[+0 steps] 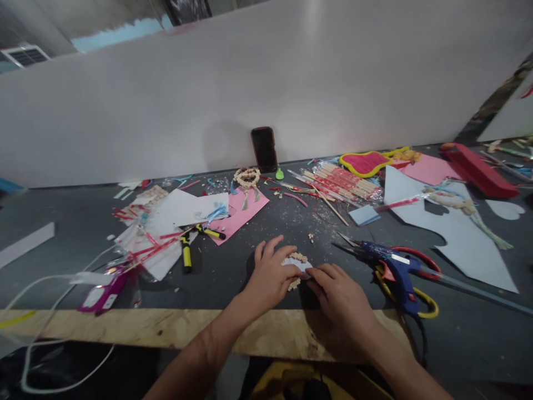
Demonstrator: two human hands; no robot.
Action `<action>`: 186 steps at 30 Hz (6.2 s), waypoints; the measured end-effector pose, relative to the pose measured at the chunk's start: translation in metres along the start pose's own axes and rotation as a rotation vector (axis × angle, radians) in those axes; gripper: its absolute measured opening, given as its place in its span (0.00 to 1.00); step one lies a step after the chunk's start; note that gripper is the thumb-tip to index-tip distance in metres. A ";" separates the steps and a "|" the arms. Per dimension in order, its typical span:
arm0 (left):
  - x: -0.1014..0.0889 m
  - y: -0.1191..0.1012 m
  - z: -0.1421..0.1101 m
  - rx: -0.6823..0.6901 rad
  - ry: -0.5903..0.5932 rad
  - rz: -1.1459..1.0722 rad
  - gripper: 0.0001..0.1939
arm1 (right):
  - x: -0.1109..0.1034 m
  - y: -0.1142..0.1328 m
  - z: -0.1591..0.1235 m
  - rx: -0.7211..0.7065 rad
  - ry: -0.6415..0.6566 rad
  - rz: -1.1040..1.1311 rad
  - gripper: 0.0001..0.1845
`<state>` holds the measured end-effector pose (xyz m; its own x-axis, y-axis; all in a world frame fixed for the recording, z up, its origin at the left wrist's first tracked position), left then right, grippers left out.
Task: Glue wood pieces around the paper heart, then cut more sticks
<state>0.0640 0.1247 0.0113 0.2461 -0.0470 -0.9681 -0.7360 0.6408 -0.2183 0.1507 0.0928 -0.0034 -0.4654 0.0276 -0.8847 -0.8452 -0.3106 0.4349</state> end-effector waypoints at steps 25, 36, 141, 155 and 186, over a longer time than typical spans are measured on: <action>-0.002 0.018 -0.026 -0.109 0.098 -0.066 0.35 | 0.003 0.003 0.008 -0.030 0.023 0.006 0.11; 0.012 0.034 -0.039 -0.286 -0.010 -0.200 0.40 | 0.006 0.001 0.010 -0.043 0.019 0.036 0.10; 0.006 0.058 -0.057 -0.471 -0.206 -0.029 0.26 | 0.018 0.016 0.044 -0.052 0.051 -0.021 0.13; 0.006 0.058 -0.057 -0.471 -0.217 -0.032 0.27 | 0.016 0.016 0.044 -0.045 0.030 -0.006 0.13; 0.004 0.058 -0.057 -0.460 -0.227 -0.033 0.27 | 0.019 0.014 0.043 -0.042 0.061 0.036 0.11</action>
<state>-0.0133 0.1176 -0.0124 0.3671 0.1391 -0.9197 -0.9143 0.2356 -0.3293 0.1184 0.1301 -0.0069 -0.4769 -0.0418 -0.8780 -0.8160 -0.3503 0.4599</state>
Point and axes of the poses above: each hand's wrist, its own z-axis towards the middle knuckle, its own x-axis out of the palm, y = z × x, the point moved 10 cm from there along z, towards the middle knuckle, and after that the axes turned 8 degrees about z, right-handed, at the moved point
